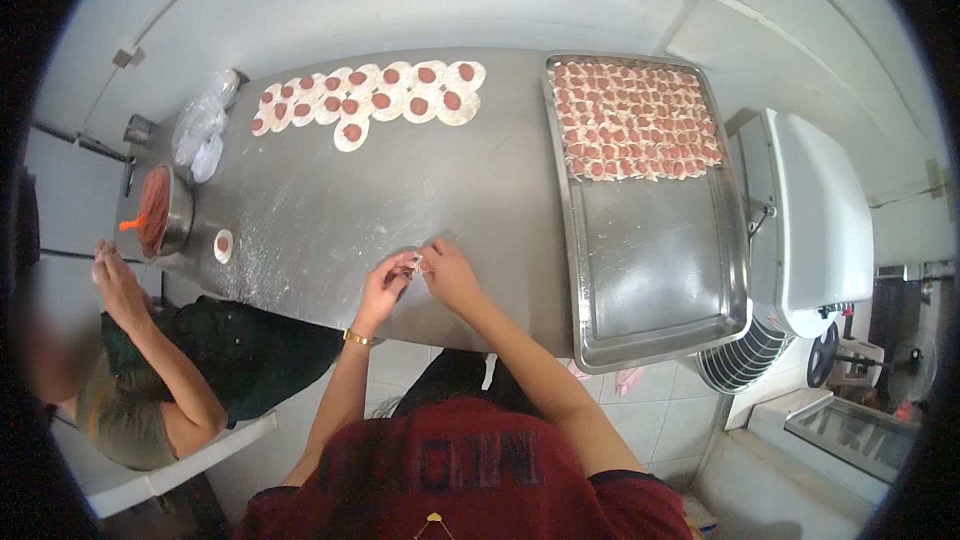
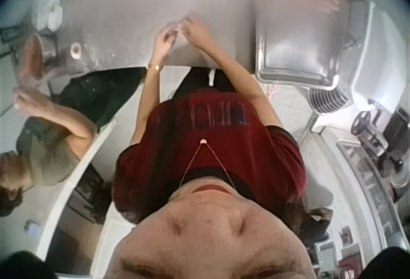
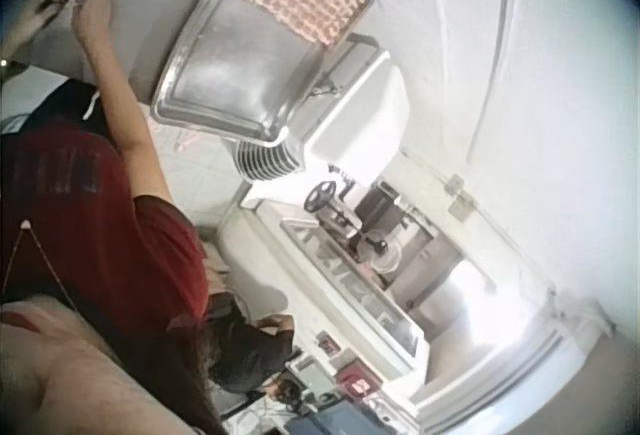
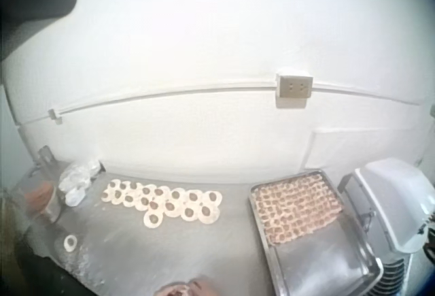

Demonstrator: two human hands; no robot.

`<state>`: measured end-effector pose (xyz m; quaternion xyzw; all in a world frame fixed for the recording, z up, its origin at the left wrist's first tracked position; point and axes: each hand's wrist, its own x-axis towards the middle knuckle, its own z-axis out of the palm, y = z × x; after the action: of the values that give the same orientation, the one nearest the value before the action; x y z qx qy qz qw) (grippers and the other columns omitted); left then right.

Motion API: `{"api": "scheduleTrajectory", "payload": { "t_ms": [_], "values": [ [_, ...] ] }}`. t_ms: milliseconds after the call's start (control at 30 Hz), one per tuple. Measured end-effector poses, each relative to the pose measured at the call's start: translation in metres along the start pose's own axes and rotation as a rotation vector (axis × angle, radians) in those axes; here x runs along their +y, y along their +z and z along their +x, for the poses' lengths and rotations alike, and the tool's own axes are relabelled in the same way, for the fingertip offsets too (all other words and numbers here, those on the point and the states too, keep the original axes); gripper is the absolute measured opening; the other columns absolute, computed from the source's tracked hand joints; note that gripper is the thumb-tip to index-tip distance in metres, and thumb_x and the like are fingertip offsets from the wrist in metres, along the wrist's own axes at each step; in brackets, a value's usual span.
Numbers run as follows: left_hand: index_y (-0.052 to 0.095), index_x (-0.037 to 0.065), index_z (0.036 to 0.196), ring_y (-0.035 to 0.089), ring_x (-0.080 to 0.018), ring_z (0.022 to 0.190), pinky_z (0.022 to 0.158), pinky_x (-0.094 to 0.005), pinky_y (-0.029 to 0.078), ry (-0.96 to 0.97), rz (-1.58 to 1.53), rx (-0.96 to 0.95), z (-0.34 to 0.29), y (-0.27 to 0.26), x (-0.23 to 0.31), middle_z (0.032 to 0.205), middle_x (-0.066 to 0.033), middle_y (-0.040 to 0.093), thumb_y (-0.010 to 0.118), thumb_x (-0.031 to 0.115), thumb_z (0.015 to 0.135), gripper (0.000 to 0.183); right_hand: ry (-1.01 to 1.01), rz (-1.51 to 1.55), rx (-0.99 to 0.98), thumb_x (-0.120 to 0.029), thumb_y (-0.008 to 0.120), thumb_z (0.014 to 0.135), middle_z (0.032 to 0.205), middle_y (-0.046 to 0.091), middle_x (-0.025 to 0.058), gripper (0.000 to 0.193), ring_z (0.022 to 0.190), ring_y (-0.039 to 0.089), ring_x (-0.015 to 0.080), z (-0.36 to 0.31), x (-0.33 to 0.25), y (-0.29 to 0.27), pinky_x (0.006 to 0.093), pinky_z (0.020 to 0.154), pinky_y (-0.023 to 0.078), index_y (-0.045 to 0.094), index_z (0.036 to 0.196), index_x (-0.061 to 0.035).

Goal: The person places small meat portions onto round dough wrappers, folds them into dumplings, and arranges them on a metal tray. A coworker performs the same task at the same table. The camera wearer continues this process throughout the clip.

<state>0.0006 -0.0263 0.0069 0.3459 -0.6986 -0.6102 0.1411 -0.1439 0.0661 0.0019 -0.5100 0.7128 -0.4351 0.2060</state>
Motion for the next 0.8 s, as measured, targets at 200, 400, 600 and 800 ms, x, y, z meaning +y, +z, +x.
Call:
{"api": "scheduleTrajectory", "payload": {
  "t_ms": [200, 400, 600, 800],
  "values": [
    [0.063, 0.0, 0.107, 0.061, -0.0144, 0.077, 0.069, -0.0266, 0.048, -0.024, 0.252, 0.146, 0.098, 0.014, 0.004, 0.094, -0.013, 0.066, 0.057, 0.005, 0.081, 0.027, 0.244, 0.267, 0.336, 0.001, 0.065, 0.074, 0.094, 0.058, 0.0075, 0.027, 0.077, 0.061, 0.0157, -0.029, 0.013, -0.09, 0.0258, 0.064, 0.051, 0.063, 0.101, -0.0051],
    [0.063, -0.004, 0.092, 0.06, -0.0311, 0.081, 0.075, -0.0409, 0.047, 0.175, 0.502, 0.496, 0.219, 0.044, 0.024, 0.086, -0.0188, 0.063, 0.068, 0.022, 0.078, 0.03, 0.576, -0.053, 0.935, -0.009, 0.063, 0.08, 0.086, 0.064, 0.0082, 0.022, 0.076, 0.062, 0.0144, -0.087, 0.111, -0.234, 0.0282, 0.067, 0.051, 0.065, 0.1, -0.0028],
    [0.062, -0.006, 0.089, 0.06, -0.0351, 0.08, 0.074, -0.0421, 0.047, 0.086, 0.625, 0.572, 0.255, 0.063, 0.047, 0.085, -0.0204, 0.063, 0.068, 0.024, 0.076, 0.032, 0.671, -0.33, 1.185, -0.007, 0.065, 0.073, 0.088, 0.061, 0.0129, 0.023, 0.08, 0.061, 0.0282, -0.095, 0.196, -0.337, 0.0369, 0.073, 0.049, 0.063, 0.096, -0.0029],
    [0.063, -0.006, 0.082, 0.062, -0.033, 0.07, 0.067, -0.0414, 0.048, 0.098, 0.591, 0.607, 0.261, 0.075, 0.058, 0.076, -0.0188, 0.065, 0.065, 0.017, 0.076, 0.024, 0.647, -0.431, 1.171, -0.004, 0.062, 0.072, 0.088, 0.058, 0.0135, 0.02, 0.081, 0.06, 0.0321, -0.046, 0.233, -0.364, 0.0422, 0.072, 0.048, 0.059, 0.092, -0.0046]
  ]
}}
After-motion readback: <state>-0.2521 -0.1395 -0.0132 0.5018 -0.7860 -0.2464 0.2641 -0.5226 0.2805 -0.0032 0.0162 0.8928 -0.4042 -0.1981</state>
